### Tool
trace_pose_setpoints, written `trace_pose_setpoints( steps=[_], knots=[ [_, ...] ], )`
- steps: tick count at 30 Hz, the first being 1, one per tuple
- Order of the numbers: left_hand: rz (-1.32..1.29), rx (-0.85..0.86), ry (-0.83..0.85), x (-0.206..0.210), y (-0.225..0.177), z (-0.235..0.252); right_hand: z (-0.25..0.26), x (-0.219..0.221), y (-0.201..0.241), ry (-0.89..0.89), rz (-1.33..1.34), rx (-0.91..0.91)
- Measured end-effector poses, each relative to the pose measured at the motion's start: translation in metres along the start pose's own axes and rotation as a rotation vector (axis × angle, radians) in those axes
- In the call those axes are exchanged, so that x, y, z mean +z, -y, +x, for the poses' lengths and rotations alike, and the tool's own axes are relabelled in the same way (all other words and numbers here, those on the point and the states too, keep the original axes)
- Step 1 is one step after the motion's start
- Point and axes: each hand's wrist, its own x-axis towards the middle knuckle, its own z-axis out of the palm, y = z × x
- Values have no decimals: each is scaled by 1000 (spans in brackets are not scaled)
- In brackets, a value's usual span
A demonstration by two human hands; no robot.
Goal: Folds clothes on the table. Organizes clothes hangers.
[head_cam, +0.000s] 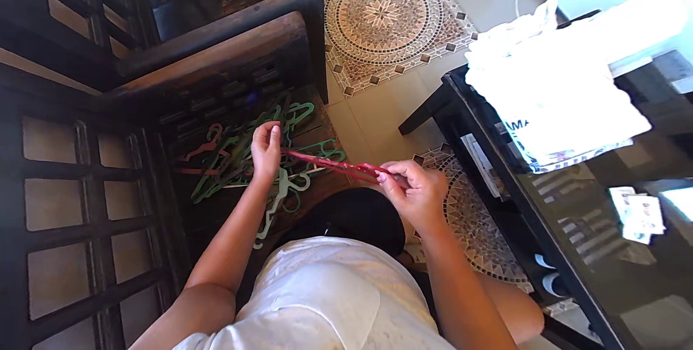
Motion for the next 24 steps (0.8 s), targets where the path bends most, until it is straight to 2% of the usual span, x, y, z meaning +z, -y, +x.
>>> trace_pose_setpoints(
  steps=[2, 5, 8, 10, 12, 15, 19, 24],
  knots=[
    [157, -254, 192, -13, 4, 15, 3, -7, 1, -66, 104, 71],
    [593, -310, 553, -5, 22, 18, 8, -26, 5, -124, 285, 242],
    [868, -338, 731, 19, 34, 3, 10, -44, 7, -206, 485, 429],
    [919, -305, 700, 27, 29, 0, 7, -54, 9, -260, 552, 530],
    [870, -224, 601, 22, 15, 5, 3, -62, 7, -320, 563, 601],
    [606, -83, 454, -2, -10, 27, -2, -71, 6, -408, 607, 666],
    [311, 109, 360, -19, -61, 50, 2, -73, 8, -415, 646, 628],
    [24, 438, 373, 28, -132, 18, 20, -47, 27, -366, 687, 636]
  ],
)
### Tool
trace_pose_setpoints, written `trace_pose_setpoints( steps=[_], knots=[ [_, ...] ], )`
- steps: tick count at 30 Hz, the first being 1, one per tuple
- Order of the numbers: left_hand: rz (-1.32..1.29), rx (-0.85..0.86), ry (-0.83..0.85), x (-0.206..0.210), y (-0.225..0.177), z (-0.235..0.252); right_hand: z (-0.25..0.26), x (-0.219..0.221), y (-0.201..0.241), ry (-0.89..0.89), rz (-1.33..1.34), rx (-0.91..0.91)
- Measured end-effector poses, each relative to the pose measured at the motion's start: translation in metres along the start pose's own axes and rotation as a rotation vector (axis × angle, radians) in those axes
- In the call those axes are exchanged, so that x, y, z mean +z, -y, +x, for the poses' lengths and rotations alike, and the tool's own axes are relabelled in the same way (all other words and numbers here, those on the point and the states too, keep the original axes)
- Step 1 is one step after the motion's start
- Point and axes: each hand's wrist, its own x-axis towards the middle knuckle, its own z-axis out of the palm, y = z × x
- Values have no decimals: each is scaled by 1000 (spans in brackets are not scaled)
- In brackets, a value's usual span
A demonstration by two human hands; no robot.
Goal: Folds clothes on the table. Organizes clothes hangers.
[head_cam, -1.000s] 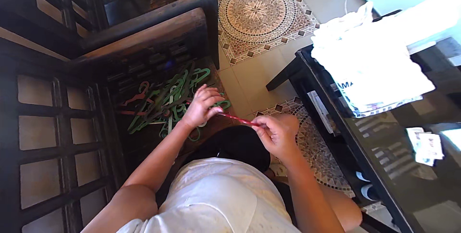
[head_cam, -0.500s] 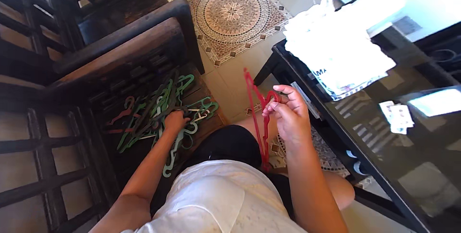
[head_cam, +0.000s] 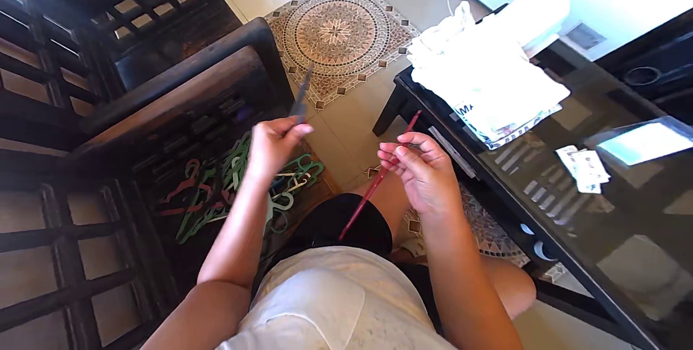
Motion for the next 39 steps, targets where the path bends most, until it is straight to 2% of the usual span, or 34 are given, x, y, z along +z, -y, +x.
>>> trace_pose_setpoints(
  steps=[3, 5, 10, 13, 17, 20, 22, 25, 28, 30, 34, 37, 39],
  knots=[
    [8, 105, 65, 48, -47, -6, -2, 23, -5, 19, 26, 56],
    [28, 136, 92, 77, -65, -14, -4, 31, -10, -18, 85, 61],
    [78, 125, 160, 120, -62, -28, -1, 23, -31, -284, 191, 45],
    [62, 148, 201, 131, -55, -39, -2, 18, -36, -293, 213, 31],
    [-125, 164, 405, 102, -41, -38, -2, 8, -39, -200, 177, -2],
    [-17, 53, 451, 60, -4, -43, -3, 5, -38, -192, 188, -11],
    [228, -182, 445, 29, 37, -51, 0, 4, -38, -186, 233, 9],
    [609, -706, 404, -14, 94, -74, 2, 2, -36, -155, 239, 15],
    [735, -1018, 359, -38, 136, -110, 2, 3, -32, -110, 244, -2],
    [728, -1049, 347, -44, 154, -128, 2, 5, -30, -89, 237, -16],
    [749, -931, 274, -45, 172, -147, 1, 8, -30, -112, 218, -13],
    [826, -900, 300, -47, 166, -146, 2, 6, -29, -162, 226, -1],
    [855, -855, 194, -55, 150, -139, 2, 2, -26, -179, 236, -7]
  ],
)
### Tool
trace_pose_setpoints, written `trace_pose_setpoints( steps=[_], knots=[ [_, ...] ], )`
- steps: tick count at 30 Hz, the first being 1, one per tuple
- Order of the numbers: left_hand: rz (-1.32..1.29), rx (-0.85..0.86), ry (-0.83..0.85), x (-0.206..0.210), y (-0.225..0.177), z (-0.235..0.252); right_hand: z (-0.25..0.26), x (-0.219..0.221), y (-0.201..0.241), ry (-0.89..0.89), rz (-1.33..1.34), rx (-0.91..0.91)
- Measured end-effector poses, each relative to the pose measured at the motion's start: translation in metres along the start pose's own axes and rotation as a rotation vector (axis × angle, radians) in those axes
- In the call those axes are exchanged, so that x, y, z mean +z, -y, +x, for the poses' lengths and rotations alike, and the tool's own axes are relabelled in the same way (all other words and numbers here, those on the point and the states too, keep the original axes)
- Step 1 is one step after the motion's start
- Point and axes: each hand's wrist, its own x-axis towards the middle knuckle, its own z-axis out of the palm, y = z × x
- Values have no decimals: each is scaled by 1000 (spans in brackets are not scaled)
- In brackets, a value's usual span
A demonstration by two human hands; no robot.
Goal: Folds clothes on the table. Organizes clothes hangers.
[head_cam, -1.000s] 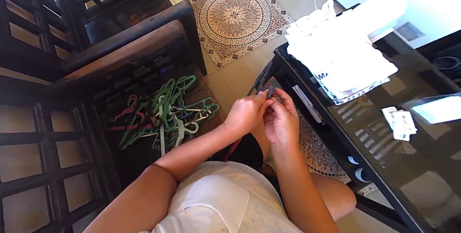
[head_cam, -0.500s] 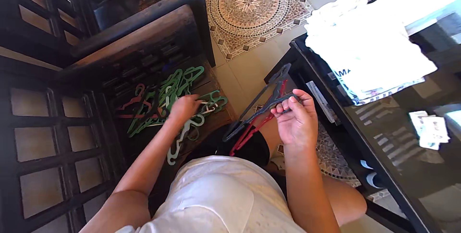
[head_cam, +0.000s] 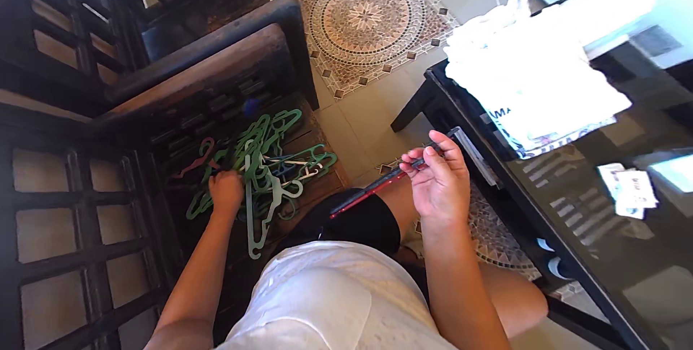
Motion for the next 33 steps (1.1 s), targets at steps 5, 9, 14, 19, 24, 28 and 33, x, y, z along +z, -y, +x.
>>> trace_pose_setpoints(
  steps=[5, 9, 14, 19, 24, 28, 33],
  knots=[
    [-259, -21, -239, -91, -10, -4, 1, -6, 21, -19, 22, -21],
    [-266, 490, -341, -151, -41, -13, 1, -10, 38, 16, -35, 25],
    [-304, 1266, -307, -167, -133, -23, -4, -3, 45, 151, -191, 85],
    [-348, 1639, -207, -145, -236, -68, -15, 16, 35, 237, -212, 133],
    [-754, 1662, -152, -109, -284, -92, -15, 8, 19, 249, 80, 17],
    [-888, 1433, -178, -81, -298, -106, -18, 13, 8, 79, 92, 51],
    [-836, 1189, 7, -65, -289, -102, -16, 13, -1, -26, -34, 20]
  ],
)
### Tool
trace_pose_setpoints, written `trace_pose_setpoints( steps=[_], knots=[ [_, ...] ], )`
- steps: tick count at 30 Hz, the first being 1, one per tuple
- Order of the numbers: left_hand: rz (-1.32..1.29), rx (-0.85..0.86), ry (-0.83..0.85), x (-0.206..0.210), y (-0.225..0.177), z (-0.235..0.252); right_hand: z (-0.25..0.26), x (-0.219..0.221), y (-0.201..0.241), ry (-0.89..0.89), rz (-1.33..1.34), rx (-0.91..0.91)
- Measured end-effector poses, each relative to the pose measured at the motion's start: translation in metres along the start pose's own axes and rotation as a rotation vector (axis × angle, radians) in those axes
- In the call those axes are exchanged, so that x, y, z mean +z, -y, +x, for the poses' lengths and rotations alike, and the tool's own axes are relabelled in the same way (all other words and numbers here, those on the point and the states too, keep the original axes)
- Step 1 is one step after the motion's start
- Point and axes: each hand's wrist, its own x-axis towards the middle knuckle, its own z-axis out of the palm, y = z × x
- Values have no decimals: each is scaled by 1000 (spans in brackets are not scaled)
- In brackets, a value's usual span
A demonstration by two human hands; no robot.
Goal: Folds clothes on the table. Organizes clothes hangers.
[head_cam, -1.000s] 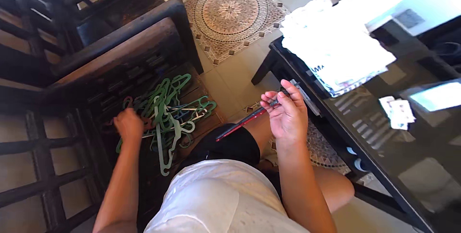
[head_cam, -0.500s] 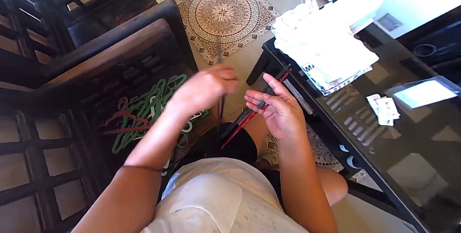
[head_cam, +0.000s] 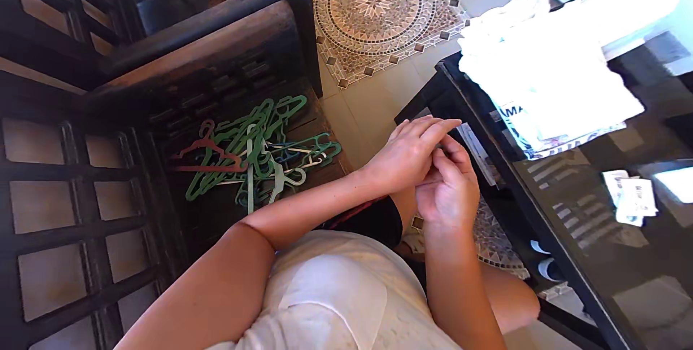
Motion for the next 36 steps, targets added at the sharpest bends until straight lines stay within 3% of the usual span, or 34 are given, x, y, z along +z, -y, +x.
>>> trace_pose_setpoints(
  steps=[4, 8, 12, 16, 22, 29, 32, 36],
  knots=[
    [-27, -86, -83, -33, 34, -18, 6, -8, 2, 38, -43, -32],
    [273, -625, -71, -118, 120, -61, 9, -22, 11, 66, -7, -90],
    [350, -1298, -326, -183, 199, -144, 7, -24, 16, 93, 4, -89],
    [433, -1603, -583, -196, 232, -202, 3, -18, 12, 78, -7, -62],
    [510, -1685, -447, -205, 229, -221, 8, -21, 22, 95, 16, -71],
    [865, -1631, -254, -274, 114, -211, 13, -36, 54, 169, -78, -154],
    [921, -1452, -189, -306, 86, -209, 14, -36, 57, 158, -102, -166],
    [716, -1086, -32, -287, 27, -158, 14, -39, 54, 154, -143, -182]
  ],
)
